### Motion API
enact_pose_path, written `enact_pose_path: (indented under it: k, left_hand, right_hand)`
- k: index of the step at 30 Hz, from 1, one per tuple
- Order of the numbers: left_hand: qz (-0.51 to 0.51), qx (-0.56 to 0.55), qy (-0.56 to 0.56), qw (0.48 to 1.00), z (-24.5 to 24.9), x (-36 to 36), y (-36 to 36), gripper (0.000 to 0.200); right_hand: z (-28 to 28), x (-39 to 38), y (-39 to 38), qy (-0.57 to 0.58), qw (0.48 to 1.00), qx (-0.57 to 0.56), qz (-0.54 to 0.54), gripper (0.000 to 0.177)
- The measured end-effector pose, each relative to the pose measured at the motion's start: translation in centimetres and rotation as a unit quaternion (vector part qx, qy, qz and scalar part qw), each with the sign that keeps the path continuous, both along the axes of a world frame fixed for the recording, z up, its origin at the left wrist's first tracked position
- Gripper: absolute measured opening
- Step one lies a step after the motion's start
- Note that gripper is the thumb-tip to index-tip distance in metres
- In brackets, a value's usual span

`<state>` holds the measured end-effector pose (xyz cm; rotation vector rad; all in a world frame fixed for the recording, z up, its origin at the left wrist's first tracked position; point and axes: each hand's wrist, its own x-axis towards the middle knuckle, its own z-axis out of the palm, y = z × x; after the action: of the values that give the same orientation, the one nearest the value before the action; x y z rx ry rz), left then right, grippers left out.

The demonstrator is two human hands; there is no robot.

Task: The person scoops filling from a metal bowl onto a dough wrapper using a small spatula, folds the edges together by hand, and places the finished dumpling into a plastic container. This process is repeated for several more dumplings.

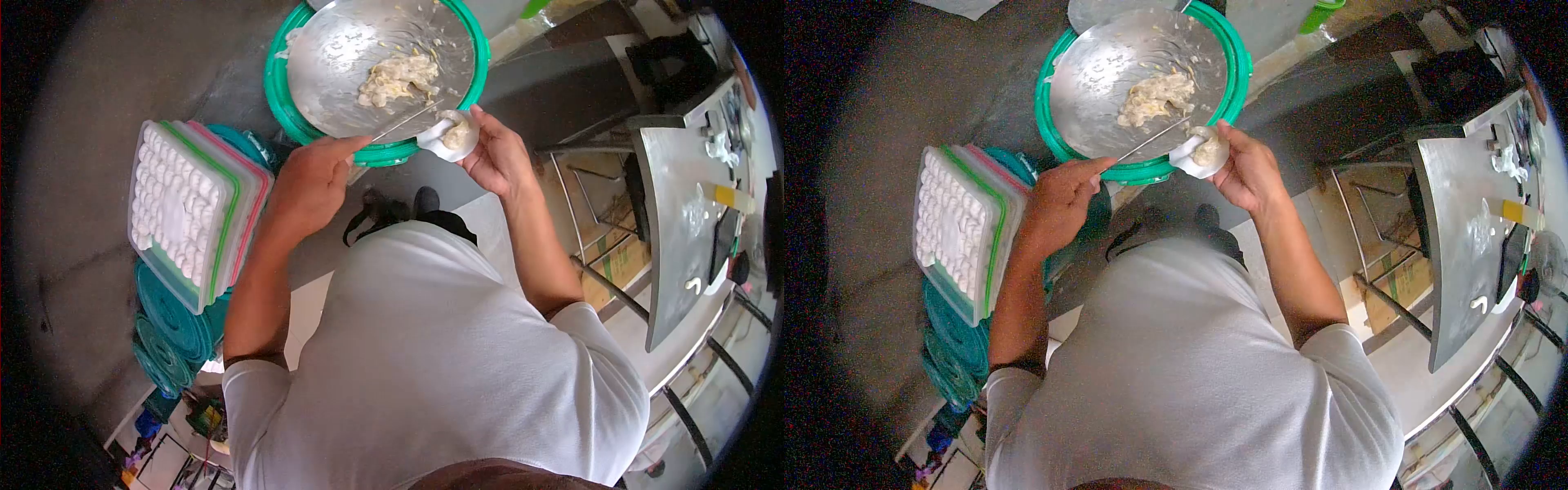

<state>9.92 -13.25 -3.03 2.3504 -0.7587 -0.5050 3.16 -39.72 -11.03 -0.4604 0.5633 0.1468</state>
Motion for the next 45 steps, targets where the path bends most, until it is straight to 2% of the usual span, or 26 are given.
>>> enact_pose_path:
  k: [2, 5, 12, 14, 17, 23, 26, 28, 32, 37, 39, 42, 44, 45]
  left_hand:
    - [-0.036, -0.015, -0.051, 0.998, -0.9, -0.2, -0.3, 0.033]
    - [-0.102, 0.012, -0.022, 0.994, 0.0, -1.3, -0.6, 0.033]
    - [-0.077, 0.024, -0.04, 0.996, 2.8, -1.0, -1.6, 0.031]
    - [-0.12, 0.028, -0.062, 0.99, 2.5, -1.0, -1.8, 0.031]
    - [-0.101, 0.06, -0.077, 0.99, 4.4, -0.2, -1.3, 0.032]
    - [-0.133, 0.06, -0.12, 0.982, 3.6, 0.6, -0.7, 0.03]
    - [-0.136, 0.08, -0.124, 0.98, 5.3, 0.0, -0.5, 0.03]
    - [-0.139, 0.094, -0.123, 0.978, 4.5, -0.1, -0.1, 0.031]
    - [-0.125, 0.077, -0.103, 0.984, 5.7, -0.2, 0.3, 0.032]
    - [-0.122, 0.074, -0.132, 0.981, 4.5, 0.6, 0.3, 0.031]
    - [-0.129, 0.065, -0.147, 0.979, 4.0, 1.1, 0.9, 0.031]
    - [-0.058, 0.09, -0.183, 0.977, 0.8, 2.7, 1.3, 0.032]
    - [-0.049, 0.212, -0.173, 0.961, -2.1, 3.8, 0.5, 0.031]
    - [-0.047, 0.212, -0.178, 0.96, -1.9, 3.6, 0.1, 0.031]
  right_hand:
    - [0.0, -0.1, -0.1, -0.004, 1.0, 0.003, 0.0, 0.033]
    - [-0.5, -0.5, -0.8, -0.007, 1.0, 0.003, 0.0, 0.035]
    - [1.5, -1.3, -1.1, -0.019, 0.998, -0.023, 0.055, 0.043]
    - [1.3, -1.2, -1.0, -0.036, 0.997, -0.015, 0.066, 0.043]
    - [1.8, -1.0, -0.8, -0.04, 0.996, -0.025, 0.072, 0.044]
    - [2.1, -0.5, -0.4, -0.043, 0.996, -0.014, 0.079, 0.046]
    - [2.4, -0.7, -0.5, -0.051, 0.995, 0.0, 0.084, 0.046]
    - [2.7, -0.5, -0.4, -0.068, 0.993, 0.014, 0.095, 0.046]
    - [2.6, -0.5, -0.2, -0.081, 0.99, -0.03, 0.109, 0.045]
    - [2.6, 0.0, 0.1, -0.067, 0.991, -0.056, 0.107, 0.043]
    - [2.1, -0.3, 0.0, -0.057, 0.988, -0.115, 0.083, 0.041]
    - [2.3, 0.0, -0.3, -0.072, 0.989, -0.104, 0.077, 0.031]
    - [3.5, 0.1, 0.2, -0.073, 0.991, -0.073, 0.08, 0.029]
    - [4.1, 0.3, 0.3, -0.07, 0.994, -0.045, 0.077, 0.028]
